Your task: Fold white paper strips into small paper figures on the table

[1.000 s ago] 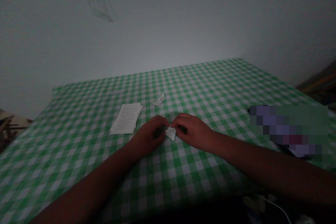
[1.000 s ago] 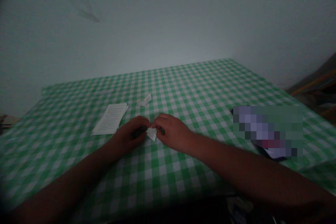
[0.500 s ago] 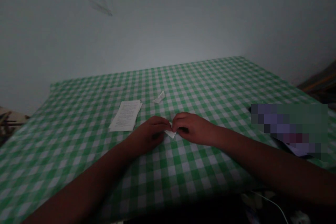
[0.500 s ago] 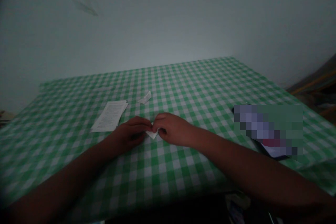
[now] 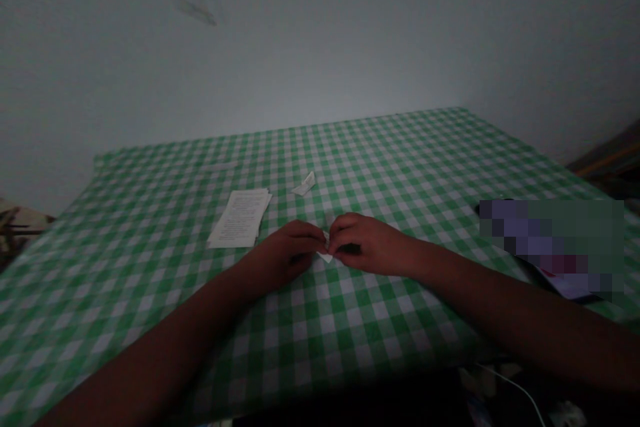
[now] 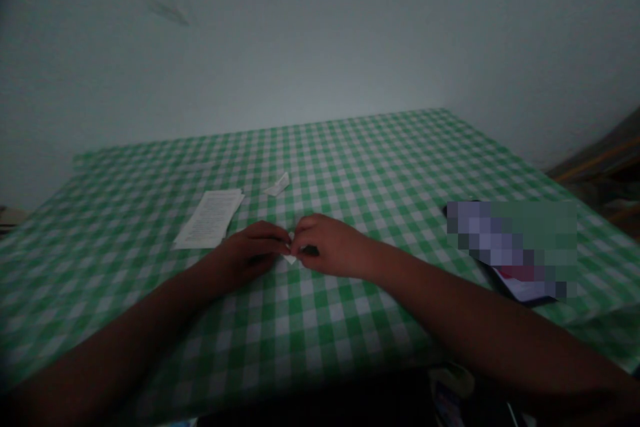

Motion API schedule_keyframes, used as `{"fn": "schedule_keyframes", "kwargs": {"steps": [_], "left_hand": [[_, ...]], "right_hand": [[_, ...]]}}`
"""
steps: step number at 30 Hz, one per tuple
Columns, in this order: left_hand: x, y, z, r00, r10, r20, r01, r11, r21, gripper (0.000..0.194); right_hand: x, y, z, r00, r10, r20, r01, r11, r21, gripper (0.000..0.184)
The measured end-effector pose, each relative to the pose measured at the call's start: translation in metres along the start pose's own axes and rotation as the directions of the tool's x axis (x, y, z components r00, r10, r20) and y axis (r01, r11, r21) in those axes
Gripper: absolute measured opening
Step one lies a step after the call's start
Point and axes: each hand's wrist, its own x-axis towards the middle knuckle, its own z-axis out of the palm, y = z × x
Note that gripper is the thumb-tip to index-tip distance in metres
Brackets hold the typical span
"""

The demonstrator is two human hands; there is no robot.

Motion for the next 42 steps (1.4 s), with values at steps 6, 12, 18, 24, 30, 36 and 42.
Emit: {"fn": "schedule_keyframes", "kwargs": {"steps": [6, 12, 18, 24, 30, 36, 42], "left_hand": [[0.003, 0.003, -0.001, 1.0, -0.005, 0.0, 0.005, 1.0, 0.014, 0.034], [0.005, 0.006, -0.002, 1.0, -0.001, -0.016, 0.001, 1.0, 0.028, 0.035], [0.003, 0.006, -0.002, 1.0, 0.013, 0.002, -0.013, 1.0, 0.023, 0.032], [0.006, 0.01, -0.004, 1.0, -0.006, 0.004, 0.006, 1.0, 0.001, 0.024], [0.011, 0.01, -0.001, 0.999, -0.044, 0.004, 0.044, 0.999, 0.001, 0.014], [0.012, 0.008, 0.003, 0.998, -0.061, -0.032, 0.059, 0.998, -0.033, 0.011], [0.013, 0.01, 0.0, 0.996, -0.09, -0.016, 0.09, 0.995, -0.043, 0.011]], "right_hand": [[0.0, -0.003, 0.006, 0.998, 0.046, -0.053, -0.048, 0.999, -0.027, 0.006], [0.001, -0.007, 0.008, 0.996, 0.061, -0.062, -0.065, 0.996, -0.066, 0.007], [0.0, -0.006, 0.01, 0.994, 0.082, -0.071, -0.087, 0.993, -0.08, 0.006], [-0.001, -0.008, 0.012, 0.99, 0.102, -0.098, -0.108, 0.992, -0.061, 0.008], [0.001, -0.008, 0.016, 0.986, 0.125, -0.11, -0.133, 0.989, -0.07, 0.009], [0.0, -0.008, 0.014, 0.986, 0.123, -0.11, -0.126, 0.992, -0.024, 0.009], [0.0, -0.008, 0.011, 0.985, 0.138, -0.098, -0.137, 0.99, 0.015, 0.006]]}}
